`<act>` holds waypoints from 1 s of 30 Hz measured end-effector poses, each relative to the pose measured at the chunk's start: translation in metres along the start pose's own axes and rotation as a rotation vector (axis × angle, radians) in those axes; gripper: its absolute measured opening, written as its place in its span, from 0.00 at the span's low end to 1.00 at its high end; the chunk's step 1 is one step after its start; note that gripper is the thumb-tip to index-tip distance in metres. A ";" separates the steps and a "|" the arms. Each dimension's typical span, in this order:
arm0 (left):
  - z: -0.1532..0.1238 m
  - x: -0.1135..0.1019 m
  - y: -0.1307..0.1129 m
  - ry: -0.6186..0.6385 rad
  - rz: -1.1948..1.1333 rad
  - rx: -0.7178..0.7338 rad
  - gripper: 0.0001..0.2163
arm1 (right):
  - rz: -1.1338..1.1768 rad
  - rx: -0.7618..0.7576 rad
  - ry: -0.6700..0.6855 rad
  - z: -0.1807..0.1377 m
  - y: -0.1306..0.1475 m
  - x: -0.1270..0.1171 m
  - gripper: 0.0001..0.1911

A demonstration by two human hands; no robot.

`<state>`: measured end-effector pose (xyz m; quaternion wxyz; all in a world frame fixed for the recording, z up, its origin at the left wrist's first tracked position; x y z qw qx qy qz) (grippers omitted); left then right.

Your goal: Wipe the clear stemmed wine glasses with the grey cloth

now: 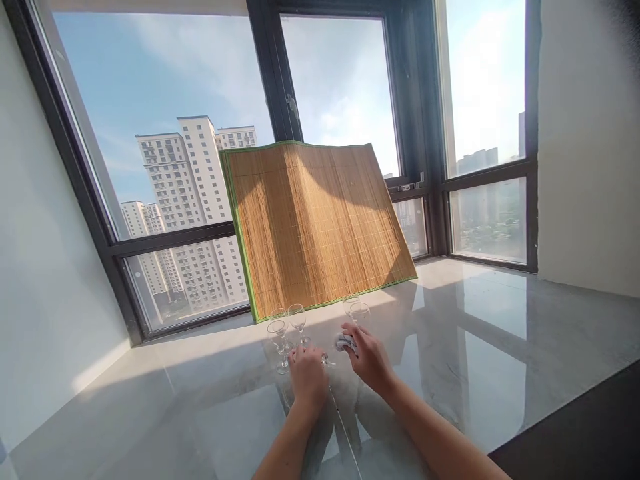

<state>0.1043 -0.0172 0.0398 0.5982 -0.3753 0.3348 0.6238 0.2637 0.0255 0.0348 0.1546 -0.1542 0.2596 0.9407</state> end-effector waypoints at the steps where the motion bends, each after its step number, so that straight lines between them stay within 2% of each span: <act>1: 0.000 -0.001 -0.001 -0.034 -0.017 0.004 0.14 | -0.020 0.006 -0.003 0.000 -0.001 -0.001 0.22; 4: 0.002 0.000 0.002 -0.055 -0.090 -0.072 0.15 | -0.016 0.078 -0.023 0.000 -0.008 -0.003 0.23; 7: 0.005 0.004 0.010 -0.013 -0.130 -0.166 0.17 | 0.119 0.183 -0.043 0.001 -0.018 0.001 0.24; 12: 0.007 0.009 0.020 0.022 -0.130 -0.195 0.18 | 0.461 0.299 -0.016 0.004 -0.018 0.006 0.21; 18: 0.007 0.010 0.026 -0.022 -0.063 -0.227 0.19 | 0.607 0.353 -0.094 0.007 -0.010 -0.002 0.20; 21: 0.006 0.010 0.018 -0.001 -0.019 -0.197 0.17 | 0.627 0.375 -0.028 0.005 -0.011 0.006 0.24; 25: 0.002 0.004 -0.001 0.025 0.002 -0.061 0.16 | 0.615 0.401 0.014 0.002 -0.016 0.014 0.27; 27: -0.001 0.000 -0.007 0.029 -0.007 -0.012 0.16 | 0.705 0.449 0.004 0.003 -0.016 0.012 0.28; 30: -0.002 -0.001 -0.008 0.065 -0.033 -0.015 0.14 | 0.882 0.546 0.052 0.004 -0.012 0.006 0.30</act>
Point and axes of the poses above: each hand's wrist, its own z-axis towards the middle knuckle, its own x-axis out of the palm, y = z × x, the point moved 3 cm from there along z, towards the middle knuckle, and after that the axes turned 9 degrees about z, right-handed, at the moved point
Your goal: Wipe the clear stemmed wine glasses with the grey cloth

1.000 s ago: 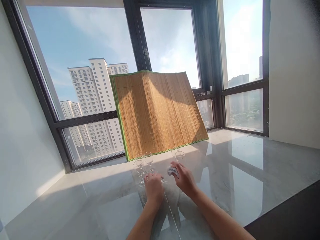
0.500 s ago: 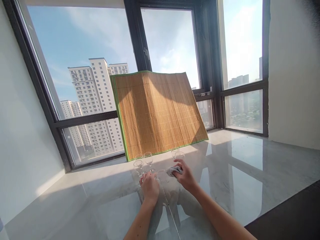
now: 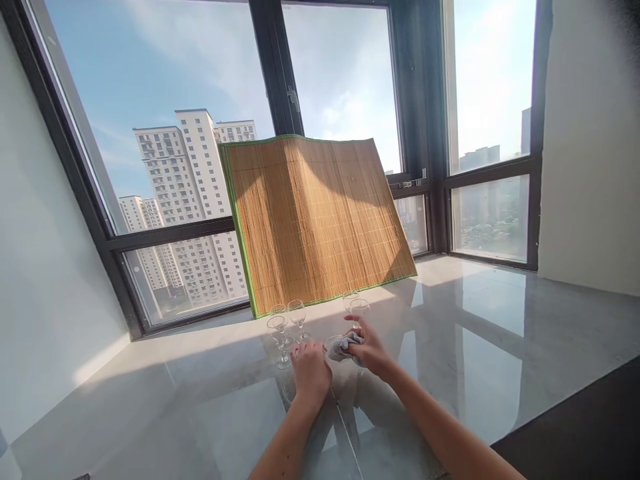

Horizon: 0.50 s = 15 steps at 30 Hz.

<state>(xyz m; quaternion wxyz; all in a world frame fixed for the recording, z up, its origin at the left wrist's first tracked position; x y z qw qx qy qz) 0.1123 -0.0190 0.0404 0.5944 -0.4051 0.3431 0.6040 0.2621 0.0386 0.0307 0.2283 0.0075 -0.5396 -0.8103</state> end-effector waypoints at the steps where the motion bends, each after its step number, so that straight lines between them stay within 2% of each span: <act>1: 0.000 0.001 0.001 0.020 -0.014 -0.016 0.14 | 0.037 0.037 0.022 -0.001 0.003 0.000 0.31; 4: 0.003 0.005 0.006 0.095 -0.105 -0.080 0.14 | 0.103 0.102 0.022 -0.004 0.011 -0.002 0.31; 7: 0.008 0.013 0.010 0.141 -0.275 -0.134 0.13 | 0.134 0.070 -0.064 -0.001 0.014 -0.007 0.32; 9: 0.010 0.017 0.012 0.134 -0.381 -0.166 0.12 | 0.103 0.011 -0.130 0.001 0.014 -0.011 0.31; 15: 0.014 0.026 0.013 0.099 -0.693 -0.245 0.08 | -0.195 -0.227 -0.260 0.003 0.018 -0.015 0.23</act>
Point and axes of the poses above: each hand's wrist, its own z-axis towards the middle knuckle, its own x-axis out of the palm, y = z × x, the point moved 3 cm from there along z, towards the middle knuckle, and after that the axes turned 9 degrees about z, right-handed, at the moved point
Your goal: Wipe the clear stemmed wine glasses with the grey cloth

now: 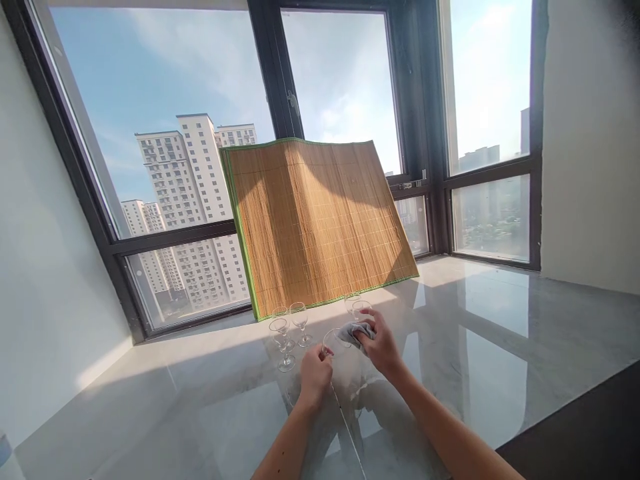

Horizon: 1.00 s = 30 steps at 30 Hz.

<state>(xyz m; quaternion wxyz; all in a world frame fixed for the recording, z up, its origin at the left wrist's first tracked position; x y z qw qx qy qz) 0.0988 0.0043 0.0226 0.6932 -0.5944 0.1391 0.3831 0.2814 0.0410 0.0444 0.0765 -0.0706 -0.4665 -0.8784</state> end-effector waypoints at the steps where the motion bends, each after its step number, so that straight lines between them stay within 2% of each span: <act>1: 0.001 0.001 0.000 0.003 -0.076 -0.019 0.06 | -0.031 -0.016 -0.021 0.000 0.001 -0.001 0.22; 3: 0.002 0.003 0.001 0.009 -0.198 -0.062 0.03 | -0.082 -0.032 -0.068 0.000 0.002 -0.004 0.21; 6: 0.002 0.005 -0.001 -0.003 -0.343 -0.095 0.09 | -0.136 -0.053 -0.052 0.000 0.000 -0.004 0.22; 10: -0.004 0.003 -0.014 -0.030 -0.741 -0.054 0.18 | -0.218 -0.070 0.126 -0.004 -0.009 0.005 0.24; 13: -0.012 0.004 -0.025 0.052 -0.948 0.001 0.22 | -0.187 -0.009 0.258 -0.009 -0.016 0.013 0.24; 16: -0.015 0.008 -0.026 0.096 -0.958 -0.027 0.24 | -0.050 0.132 0.381 -0.014 -0.017 0.019 0.26; 21: -0.009 0.009 -0.011 -0.051 -0.848 -0.133 0.28 | 0.194 0.376 0.524 -0.018 -0.001 0.017 0.29; 23: -0.005 0.010 -0.005 -0.075 -0.726 -0.143 0.29 | 0.304 0.421 0.532 -0.017 0.008 0.013 0.31; 24: -0.004 0.012 -0.003 -0.071 -0.647 -0.140 0.30 | 0.355 0.416 0.500 -0.015 0.012 0.010 0.31; 26: -0.004 0.017 0.000 -0.020 -0.495 -0.088 0.30 | 0.418 0.345 0.347 -0.007 0.018 0.002 0.32; 30: -0.010 0.031 -0.006 0.107 -0.249 0.187 0.24 | 0.294 0.067 -0.197 0.011 0.024 -0.030 0.32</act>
Point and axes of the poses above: each hand's wrist, its own z-axis towards the middle knuckle, its own x-axis out of the palm, y = z × x, the point moved 3 cm from there along z, towards the middle knuckle, and after that the axes turned 9 degrees about z, right-handed, at the moved point
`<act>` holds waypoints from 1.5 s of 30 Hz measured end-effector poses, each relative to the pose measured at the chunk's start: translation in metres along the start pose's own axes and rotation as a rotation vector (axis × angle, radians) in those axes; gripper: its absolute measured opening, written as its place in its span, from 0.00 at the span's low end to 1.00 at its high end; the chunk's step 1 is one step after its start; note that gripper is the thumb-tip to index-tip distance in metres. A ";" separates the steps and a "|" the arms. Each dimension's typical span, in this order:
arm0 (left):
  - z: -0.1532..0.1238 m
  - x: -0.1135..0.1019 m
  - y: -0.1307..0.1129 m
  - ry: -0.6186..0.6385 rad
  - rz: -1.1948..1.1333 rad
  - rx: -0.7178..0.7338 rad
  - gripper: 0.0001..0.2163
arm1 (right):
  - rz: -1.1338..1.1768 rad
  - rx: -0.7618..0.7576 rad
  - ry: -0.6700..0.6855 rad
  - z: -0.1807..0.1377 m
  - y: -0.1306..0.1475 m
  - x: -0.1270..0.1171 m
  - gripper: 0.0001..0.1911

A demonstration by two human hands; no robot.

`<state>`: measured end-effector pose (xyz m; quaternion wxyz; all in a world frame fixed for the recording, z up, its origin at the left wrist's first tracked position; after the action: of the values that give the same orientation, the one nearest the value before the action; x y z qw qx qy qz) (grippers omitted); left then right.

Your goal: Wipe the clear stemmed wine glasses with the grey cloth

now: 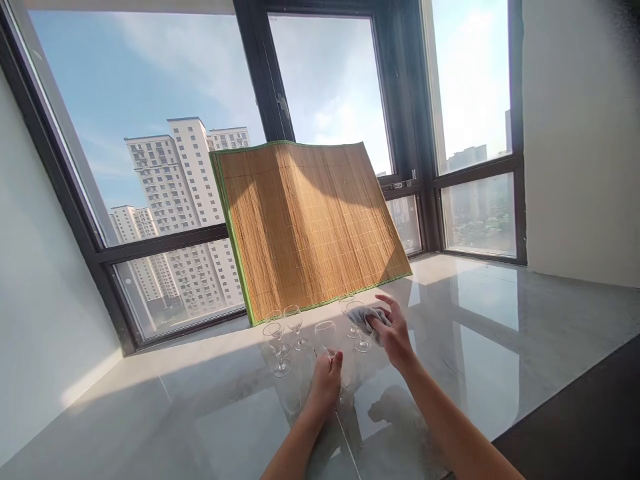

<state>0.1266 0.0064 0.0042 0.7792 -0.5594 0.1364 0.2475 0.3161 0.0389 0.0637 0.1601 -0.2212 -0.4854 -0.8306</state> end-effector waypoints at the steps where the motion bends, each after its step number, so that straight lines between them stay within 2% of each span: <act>1: -0.002 0.004 -0.002 0.027 0.059 0.049 0.21 | -0.049 -0.085 -0.136 0.005 0.002 -0.008 0.32; 3: -0.006 0.009 -0.004 0.062 0.150 0.091 0.16 | -0.141 -0.188 -0.372 0.011 0.003 -0.024 0.32; 5: -0.009 0.013 -0.006 0.103 0.184 0.097 0.11 | -0.213 -0.192 -0.502 0.015 -0.001 -0.036 0.32; 9: -0.013 0.016 -0.011 0.216 0.206 0.117 0.03 | -0.394 -0.126 -0.577 0.019 -0.013 -0.050 0.29; 11: -0.013 0.016 -0.012 0.246 0.248 0.129 0.04 | -0.473 -0.101 -0.605 0.019 -0.017 -0.054 0.28; 17: -0.016 0.013 -0.018 0.221 0.356 0.148 0.04 | -0.492 -0.046 -0.646 0.025 -0.029 -0.068 0.30; 22: -0.030 0.010 -0.041 0.294 0.406 0.347 0.02 | -0.485 -0.001 -0.694 0.027 -0.034 -0.077 0.30; 25: -0.035 0.009 -0.051 0.343 0.419 0.407 0.07 | -0.486 0.003 -0.703 0.027 -0.034 -0.077 0.30; 28: -0.036 0.010 -0.054 0.417 0.490 0.448 0.18 | -0.484 -0.003 -0.718 0.027 -0.033 -0.077 0.29; 32: -0.031 0.014 -0.050 0.523 0.631 0.446 0.27 | -0.472 -0.009 -0.733 0.028 -0.033 -0.077 0.29; 37: -0.025 0.016 -0.046 0.548 0.733 0.392 0.29 | -0.470 -0.003 -0.741 0.027 -0.034 -0.077 0.29; 45: -0.026 0.019 -0.047 0.588 0.803 0.399 0.29 | -0.475 0.014 -0.716 0.025 -0.037 -0.078 0.30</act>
<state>0.1696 -0.0251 0.0238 0.6433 -0.3497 0.5967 0.3283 0.3701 0.0826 0.0068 -0.2129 -0.3766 -0.5534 -0.7117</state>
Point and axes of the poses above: each hand's wrist, its own z-axis towards the middle knuckle, its own x-axis out of the palm, y = z × x, the point moved 3 cm from there along z, towards the middle knuckle, and after that the axes turned 9 degrees about z, right-handed, at the moved point
